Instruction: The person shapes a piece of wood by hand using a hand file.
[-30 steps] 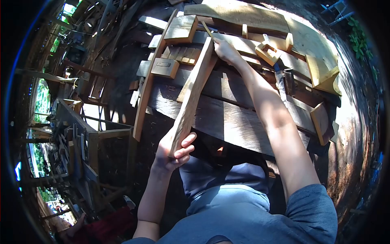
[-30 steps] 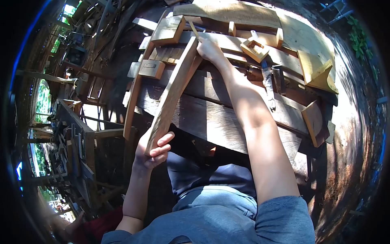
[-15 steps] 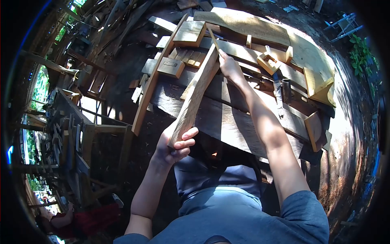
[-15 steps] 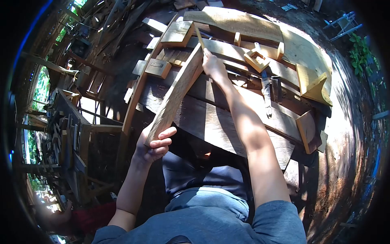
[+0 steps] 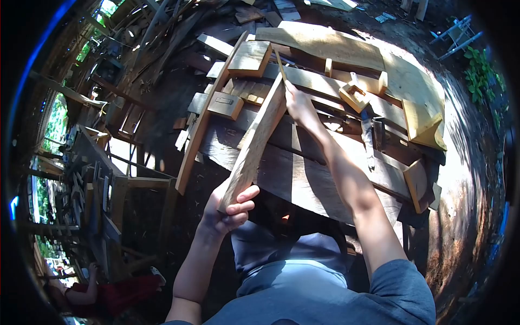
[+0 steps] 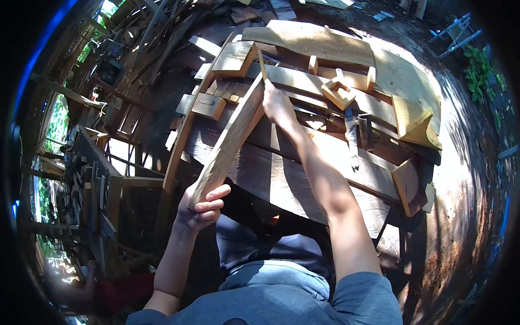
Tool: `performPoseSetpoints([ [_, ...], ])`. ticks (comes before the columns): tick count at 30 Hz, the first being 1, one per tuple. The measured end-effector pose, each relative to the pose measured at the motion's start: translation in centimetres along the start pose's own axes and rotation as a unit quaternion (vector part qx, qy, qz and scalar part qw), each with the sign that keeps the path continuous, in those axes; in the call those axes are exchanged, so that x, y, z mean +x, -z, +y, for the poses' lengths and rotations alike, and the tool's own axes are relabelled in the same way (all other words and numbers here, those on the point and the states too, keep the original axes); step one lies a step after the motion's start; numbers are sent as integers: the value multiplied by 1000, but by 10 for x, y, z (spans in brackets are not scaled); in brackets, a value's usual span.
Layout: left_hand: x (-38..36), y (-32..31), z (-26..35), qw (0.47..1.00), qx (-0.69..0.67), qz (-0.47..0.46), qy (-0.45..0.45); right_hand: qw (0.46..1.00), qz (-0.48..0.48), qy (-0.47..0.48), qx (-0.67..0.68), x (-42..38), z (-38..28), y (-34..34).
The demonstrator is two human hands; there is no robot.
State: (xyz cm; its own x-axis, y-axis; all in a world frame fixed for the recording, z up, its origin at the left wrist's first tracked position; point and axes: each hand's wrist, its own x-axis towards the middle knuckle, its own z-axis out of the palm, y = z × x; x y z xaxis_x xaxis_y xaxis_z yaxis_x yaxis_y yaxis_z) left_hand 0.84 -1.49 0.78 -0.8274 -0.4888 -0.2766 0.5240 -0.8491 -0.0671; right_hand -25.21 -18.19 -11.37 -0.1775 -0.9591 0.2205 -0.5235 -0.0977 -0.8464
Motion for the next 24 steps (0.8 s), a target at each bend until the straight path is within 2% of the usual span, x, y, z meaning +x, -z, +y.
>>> performPoseSetpoints([
  [1,0,3,0,1000,0,-9,0,997,-29,-73,-1,-18,-17,9],
  [2,0,5,1,1000,6,-16,2,992,-77,-104,5,-36,-34,19],
  [3,0,6,-1,1000,8,-20,7,999,-24,-40,22,-50,-24,7],
  [5,-1,1,-1,1000,24,7,1,995,-37,-49,77,-37,-17,12],
  [6,-1,3,2,1000,12,2,9,992,-46,-92,74,-26,-20,17],
  [7,0,1,2,1000,3,2,13,998,3,6,69,-1,10,1],
  [9,0,-2,3,1000,3,5,12,994,-16,-44,99,18,7,3],
  [11,-1,0,2,1000,-6,-2,5,997,-7,-63,38,-2,-7,9],
  [13,0,3,1,1000,-6,-23,4,990,-56,-109,64,-35,-22,6],
  [15,-2,7,1,1000,15,-18,-8,994,44,33,92,-30,2,-12],
  [17,-1,2,-1,1000,-22,4,-4,993,-11,-40,107,-4,8,-5],
  [18,-1,-1,0,1000,-13,10,-6,995,-54,-59,55,3,-6,8],
  [19,-2,-3,2,1000,-8,7,-7,996,-52,-54,55,4,-7,6],
  [21,-1,-1,1,1000,2,-3,-2,998,23,-19,47,-2,-3,-3],
  [22,0,-1,0,1000,0,-5,-2,998,30,-19,52,-11,-15,-2],
  [23,-1,5,2,1000,-6,-20,-1,992,-15,-79,93,-26,-24,-1],
  [24,-1,4,2,1000,-2,-18,-1,995,7,-29,94,-26,-12,-8],
])
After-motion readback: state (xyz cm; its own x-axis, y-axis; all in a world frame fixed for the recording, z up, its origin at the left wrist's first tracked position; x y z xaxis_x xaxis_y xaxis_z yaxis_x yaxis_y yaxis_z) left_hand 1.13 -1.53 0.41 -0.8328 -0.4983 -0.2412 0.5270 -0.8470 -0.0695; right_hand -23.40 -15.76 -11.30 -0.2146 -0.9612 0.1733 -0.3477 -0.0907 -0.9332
